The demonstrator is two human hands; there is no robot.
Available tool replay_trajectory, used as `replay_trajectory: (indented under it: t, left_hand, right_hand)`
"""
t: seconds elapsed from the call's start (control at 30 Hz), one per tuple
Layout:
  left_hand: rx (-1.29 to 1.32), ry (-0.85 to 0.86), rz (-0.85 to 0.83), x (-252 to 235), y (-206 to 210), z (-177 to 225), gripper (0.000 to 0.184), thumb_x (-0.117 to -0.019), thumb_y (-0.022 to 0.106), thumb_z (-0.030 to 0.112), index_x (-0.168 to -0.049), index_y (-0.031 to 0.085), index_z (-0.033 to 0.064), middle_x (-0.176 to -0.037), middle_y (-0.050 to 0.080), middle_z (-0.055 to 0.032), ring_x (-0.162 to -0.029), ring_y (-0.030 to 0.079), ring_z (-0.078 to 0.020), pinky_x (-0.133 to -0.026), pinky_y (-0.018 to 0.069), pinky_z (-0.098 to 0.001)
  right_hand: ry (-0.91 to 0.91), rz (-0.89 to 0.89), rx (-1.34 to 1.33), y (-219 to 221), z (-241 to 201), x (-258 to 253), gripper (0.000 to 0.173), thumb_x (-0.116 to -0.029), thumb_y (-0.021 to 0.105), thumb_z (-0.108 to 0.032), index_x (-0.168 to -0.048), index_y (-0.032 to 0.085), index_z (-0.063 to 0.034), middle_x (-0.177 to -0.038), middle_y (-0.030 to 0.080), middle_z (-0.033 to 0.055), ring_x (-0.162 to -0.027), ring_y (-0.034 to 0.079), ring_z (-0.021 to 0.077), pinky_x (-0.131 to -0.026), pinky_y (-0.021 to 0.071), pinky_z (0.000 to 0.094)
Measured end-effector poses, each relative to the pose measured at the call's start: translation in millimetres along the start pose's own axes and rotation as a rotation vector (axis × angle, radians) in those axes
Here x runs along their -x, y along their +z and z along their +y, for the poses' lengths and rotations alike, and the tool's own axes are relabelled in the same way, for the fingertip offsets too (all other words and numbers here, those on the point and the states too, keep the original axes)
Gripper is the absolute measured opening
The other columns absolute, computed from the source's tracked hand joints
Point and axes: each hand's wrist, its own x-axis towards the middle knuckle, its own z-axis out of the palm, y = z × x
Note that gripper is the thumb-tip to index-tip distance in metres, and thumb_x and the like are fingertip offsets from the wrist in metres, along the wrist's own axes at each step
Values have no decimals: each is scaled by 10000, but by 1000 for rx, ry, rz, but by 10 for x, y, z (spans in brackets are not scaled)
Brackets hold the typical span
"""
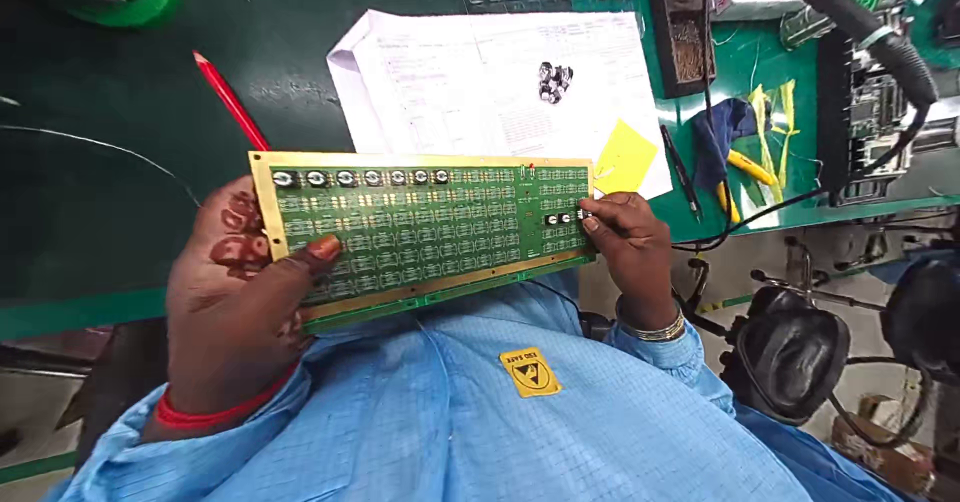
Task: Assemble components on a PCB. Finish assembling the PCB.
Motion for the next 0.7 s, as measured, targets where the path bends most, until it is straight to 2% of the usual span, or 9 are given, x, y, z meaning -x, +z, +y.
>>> replay_trajectory:
  t: [0.33,0.7]
  left_hand:
    - [6,-9,-1,5,-25,14,510,-884,559,37,-1374,474,147,-1114,683,98,-976,692,-30,-843,601,-225]
    - [-6,-7,0,-2,-4,49,496,-885,549,38,-1363,480,150,-1089,683,109,-947,694,-23,-820,605,-219]
  right_hand:
    - [-3,-29,20,-19,-8,-46,206,-913,694,-16,-1097,777,-55,-1034,631,40,-896,633,59,-756,570,194]
    - [22,-57,34,-42,-30,-70,204,-913,702,-23,-1094,782,-67,-1037,632,38,-893,630,58,-745,564,193]
